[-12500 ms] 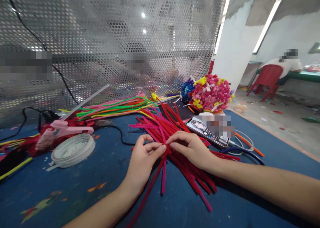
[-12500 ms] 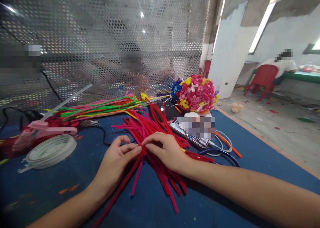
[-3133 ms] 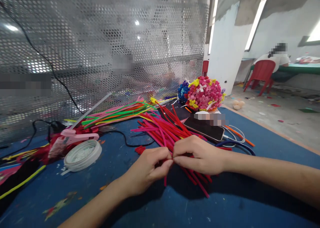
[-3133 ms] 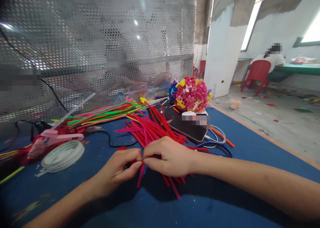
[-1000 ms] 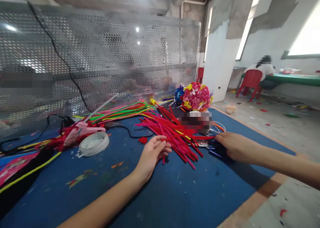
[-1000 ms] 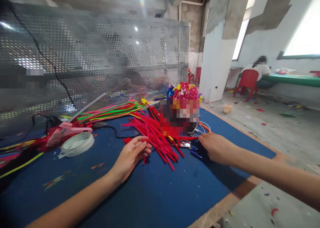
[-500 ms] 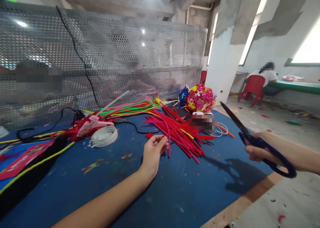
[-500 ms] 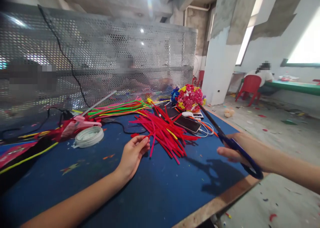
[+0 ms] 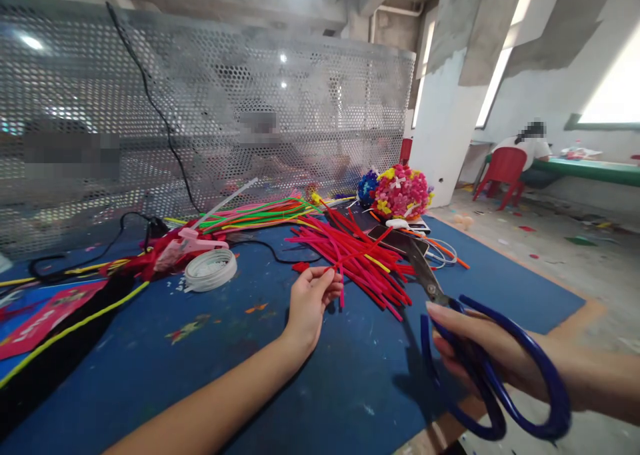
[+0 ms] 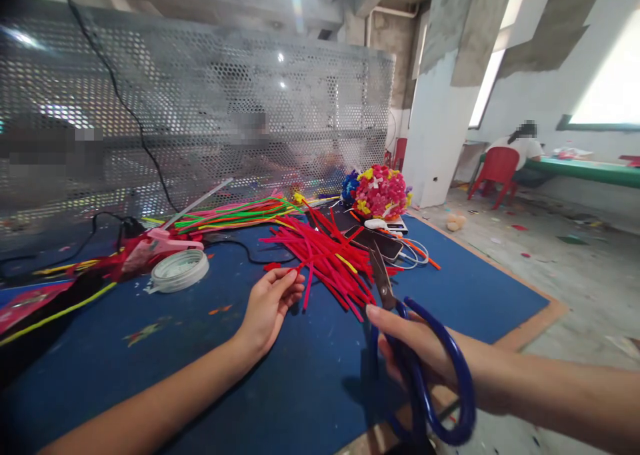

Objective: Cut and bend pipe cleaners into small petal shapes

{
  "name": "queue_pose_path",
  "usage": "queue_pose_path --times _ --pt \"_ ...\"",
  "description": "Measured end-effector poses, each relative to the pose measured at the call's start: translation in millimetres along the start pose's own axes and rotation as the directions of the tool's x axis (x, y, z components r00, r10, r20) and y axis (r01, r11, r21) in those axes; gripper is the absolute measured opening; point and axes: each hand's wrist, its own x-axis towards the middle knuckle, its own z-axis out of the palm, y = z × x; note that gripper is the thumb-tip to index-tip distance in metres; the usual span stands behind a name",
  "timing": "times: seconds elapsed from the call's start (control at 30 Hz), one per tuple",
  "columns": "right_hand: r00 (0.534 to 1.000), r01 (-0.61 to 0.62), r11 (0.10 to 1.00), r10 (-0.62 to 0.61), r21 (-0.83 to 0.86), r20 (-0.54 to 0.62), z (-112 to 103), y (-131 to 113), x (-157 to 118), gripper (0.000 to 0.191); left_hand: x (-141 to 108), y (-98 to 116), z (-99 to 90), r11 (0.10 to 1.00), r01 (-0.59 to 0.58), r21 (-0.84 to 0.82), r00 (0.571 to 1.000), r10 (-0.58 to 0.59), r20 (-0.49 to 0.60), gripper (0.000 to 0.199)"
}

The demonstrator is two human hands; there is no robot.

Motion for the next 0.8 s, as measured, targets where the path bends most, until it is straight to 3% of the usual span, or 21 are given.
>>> queue_pose_path --times 0.07,0.1,0.2,0.27,0.63,0.8 --pt "0.978 -0.206 0.977 0.206 0.062 0.007 7 -2 7 0.061 -2 0 0.8 1.0 -0.003 0.004 1.0 0.003 -0.006 0.019" --pt "0.978 -0.206 0.978 0.206 -0.019 0.009 10 -5 9 0.062 -3 0 1.3 1.0 -0.005 0.006 1.0 0.005 -0.011 0.02" --pt "0.998 0.009 0.929 0.015 -0.37 0.062 15 -14 9 0.067 -5 0 2.4 1.0 -0.01 0.001 1.0 0.01 -0.026 0.021" --pt "0.991 0.094 0.876 -0.037 -0.473 0.129 19 -20 8 0.07 -6 0 2.5 1.0 -0.011 -0.008 0.999 0.011 -0.037 0.022" --pt "0.993 -0.012 0.917 0.057 -0.398 0.101 44 -40 33 0.064 -10 -4 3.9 0.999 0.05 0.011 0.998 -0.05 0.023 0.024" --pt "0.983 -0.045 0.969 0.086 -0.243 0.162 43 -39 43 0.067 -10 -5 3.2 0.996 0.089 -0.018 0.996 -0.088 0.033 0.02"
